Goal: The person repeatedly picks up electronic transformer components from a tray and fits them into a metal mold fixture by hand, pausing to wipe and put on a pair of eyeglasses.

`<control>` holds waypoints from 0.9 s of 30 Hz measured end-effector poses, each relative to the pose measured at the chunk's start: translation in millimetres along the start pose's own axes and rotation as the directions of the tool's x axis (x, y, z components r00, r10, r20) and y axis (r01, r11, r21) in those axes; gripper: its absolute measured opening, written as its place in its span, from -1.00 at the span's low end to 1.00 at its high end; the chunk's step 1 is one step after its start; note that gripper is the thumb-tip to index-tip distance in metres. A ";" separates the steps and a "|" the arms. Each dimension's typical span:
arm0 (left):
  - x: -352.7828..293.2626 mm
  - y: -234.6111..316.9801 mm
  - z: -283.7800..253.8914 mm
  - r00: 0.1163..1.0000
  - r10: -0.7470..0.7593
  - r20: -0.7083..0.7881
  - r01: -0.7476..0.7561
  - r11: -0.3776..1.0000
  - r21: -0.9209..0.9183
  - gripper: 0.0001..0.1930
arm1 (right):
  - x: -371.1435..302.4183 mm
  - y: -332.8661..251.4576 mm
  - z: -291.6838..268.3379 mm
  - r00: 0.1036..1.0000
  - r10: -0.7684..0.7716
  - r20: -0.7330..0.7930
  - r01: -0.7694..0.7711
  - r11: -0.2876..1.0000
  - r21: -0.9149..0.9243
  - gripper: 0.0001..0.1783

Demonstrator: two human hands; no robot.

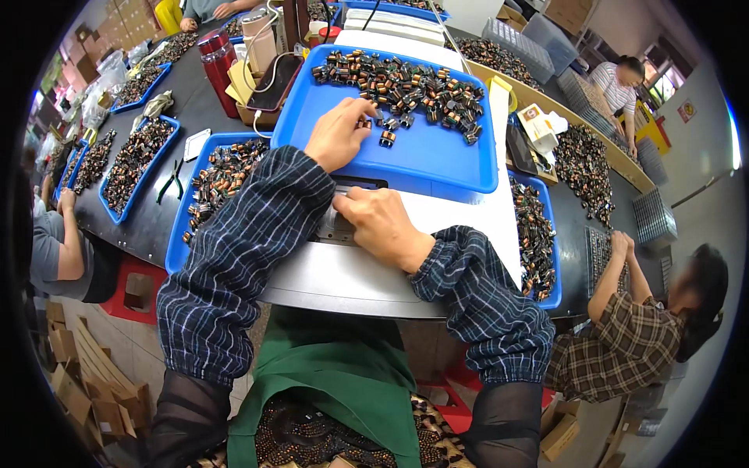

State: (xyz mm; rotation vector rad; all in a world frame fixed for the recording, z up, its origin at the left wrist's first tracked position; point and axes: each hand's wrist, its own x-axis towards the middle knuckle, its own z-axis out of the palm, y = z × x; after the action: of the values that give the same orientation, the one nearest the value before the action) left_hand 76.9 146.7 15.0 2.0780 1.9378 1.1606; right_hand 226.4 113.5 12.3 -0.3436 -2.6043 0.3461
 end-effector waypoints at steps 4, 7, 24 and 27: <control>-12.5 -13.6 -19.9 0.987 -0.145 -0.076 0.107 0.922 -0.372 -0.77 | -0.8 2.0 0.0 0.999 0.015 -0.040 -0.012 0.997 0.075 -0.81; -29.4 -7.5 -41.2 0.938 -0.330 0.104 0.297 0.611 -0.733 -0.70 | -2.9 3.9 -1.1 1.000 0.022 -0.005 -0.022 1.000 0.007 -0.85; -90.7 22.0 -38.4 0.987 -0.102 0.124 0.146 0.888 -0.436 -0.82 | 24.6 67.6 -51.1 0.730 0.679 0.079 -0.454 0.395 0.799 -0.69; -93.6 22.6 -32.8 0.995 0.035 0.098 0.001 0.941 -0.337 -0.82 | 32.0 102.2 -24.1 0.879 0.422 -0.221 -0.343 0.883 0.319 -0.71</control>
State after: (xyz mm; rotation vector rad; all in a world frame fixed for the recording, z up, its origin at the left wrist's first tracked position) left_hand 84.9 45.7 6.6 1.9336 1.5496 1.2576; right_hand 229.4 223.1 15.6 -0.7612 -2.1570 0.7272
